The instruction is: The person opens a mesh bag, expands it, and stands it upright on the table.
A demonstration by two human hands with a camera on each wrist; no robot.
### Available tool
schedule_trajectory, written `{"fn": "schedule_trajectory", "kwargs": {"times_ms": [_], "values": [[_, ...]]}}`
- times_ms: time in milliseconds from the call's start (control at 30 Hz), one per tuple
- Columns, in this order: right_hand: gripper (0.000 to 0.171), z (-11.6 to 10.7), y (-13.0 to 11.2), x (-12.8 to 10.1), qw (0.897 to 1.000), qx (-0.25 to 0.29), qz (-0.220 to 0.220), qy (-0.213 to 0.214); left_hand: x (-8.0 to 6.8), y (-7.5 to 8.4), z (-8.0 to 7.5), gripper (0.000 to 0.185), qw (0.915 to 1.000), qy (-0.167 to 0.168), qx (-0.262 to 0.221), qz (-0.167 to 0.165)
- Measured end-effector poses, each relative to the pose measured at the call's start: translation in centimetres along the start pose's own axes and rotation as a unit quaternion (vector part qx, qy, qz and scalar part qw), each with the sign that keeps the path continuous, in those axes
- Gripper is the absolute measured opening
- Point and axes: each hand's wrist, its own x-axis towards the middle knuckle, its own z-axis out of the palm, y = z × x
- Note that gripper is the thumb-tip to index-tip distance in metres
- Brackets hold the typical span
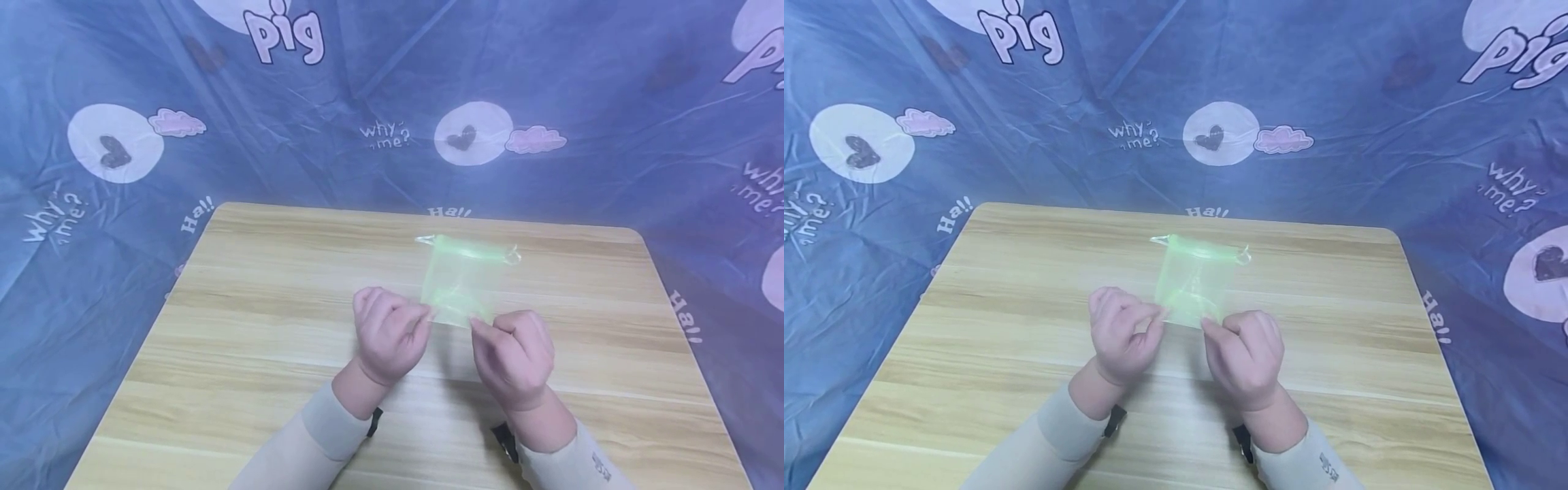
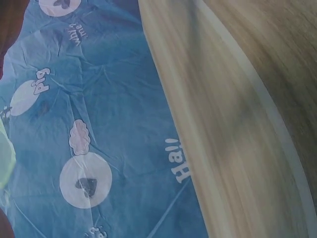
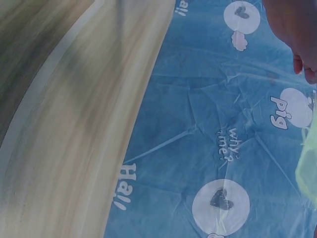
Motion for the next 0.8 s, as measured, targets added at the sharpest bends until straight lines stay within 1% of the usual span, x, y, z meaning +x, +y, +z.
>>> {"fn": "schedule_trajectory", "kwargs": {"times_ms": [67,133,233,267,367,400,433,467,500,533,567,600,633,667,700,733,767,800], "values": [[0.020,-0.1,0.1,0.0,1.000,0.009,0.001,-0.011,0.1,0.0,-0.1,0.008,1.0000,0.000,0.006,-0.007],[0.021,-0.3,0.2,0.2,0.999,0.023,0.001,-0.029,0.1,-0.2,-0.1,0.007,1.0000,0.003,0.002,-0.008],[0.036,-0.3,0.4,0.8,0.997,0.059,0.015,-0.046,0.1,-0.3,-0.2,0.007,1.0000,0.008,-0.004,-0.001],[0.043,-0.2,0.5,1.1,0.996,0.071,0.025,-0.042,0.1,-0.4,-0.2,0.007,1.0000,0.008,-0.005,0.001],[0.051,0.3,1.3,2.3,0.993,0.085,0.073,-0.029,0.0,-0.5,-0.3,0.008,0.9999,0.012,-0.003,0.006],[0.053,0.5,1.7,2.9,0.991,0.082,0.093,-0.040,-0.1,-0.6,-0.3,0.008,0.9999,0.013,-0.003,0.007],[0.054,0.5,2.3,3.5,0.988,0.076,0.119,-0.066,-0.1,-0.6,-0.3,0.008,0.9999,0.014,-0.003,0.008],[0.053,0.5,2.8,4.2,0.982,0.068,0.146,-0.101,-0.1,-0.6,-0.4,0.009,0.9999,0.015,-0.003,0.009],[0.050,0.3,3.4,4.9,0.971,0.060,0.177,-0.150,-0.2,-0.6,-0.4,0.009,0.9998,0.015,-0.002,0.010],[0.046,0.1,3.9,5.6,0.954,0.055,0.210,-0.207,-0.2,-0.6,-0.4,0.010,0.9998,0.015,-0.001,0.012],[0.040,-0.1,4.4,6.3,0.930,0.055,0.246,-0.266,-0.2,-0.6,-0.4,0.010,0.9998,0.014,-0.002,0.012],[0.034,-0.3,4.8,6.9,0.902,0.059,0.281,-0.321,-0.3,-0.5,-0.4,0.011,0.9999,0.012,-0.002,0.012],[0.027,-0.6,5.0,7.5,0.874,0.059,0.313,-0.367,-0.3,-0.5,-0.4,0.011,0.9999,0.008,-0.003,0.011],[0.020,-0.7,5.2,7.9,0.849,0.061,0.341,-0.399,-0.3,-0.4,-0.4,0.012,1.0000,0.002,-0.003,0.007],[0.015,-0.8,5.4,8.2,0.827,0.062,0.363,-0.425,-0.4,-0.3,-0.4,0.014,1.0000,-0.005,-0.001,0.002],[0.011,-0.9,5.5,8.4,0.810,0.063,0.380,-0.441,-0.4,-0.2,-0.4,0.015,0.9999,-0.014,0.000,-0.007],[0.011,-1.0,5.5,8.5,0.800,0.064,0.391,-0.451,-0.5,-0.2,-0.5,0.017,0.9996,-0.023,0.002,-0.017],[0.012,-1.1,5.5,8.5,0.794,0.062,0.394,-0.458,-0.6,-0.1,-0.5,0.019,0.9989,-0.036,0.005,-0.029]]}}
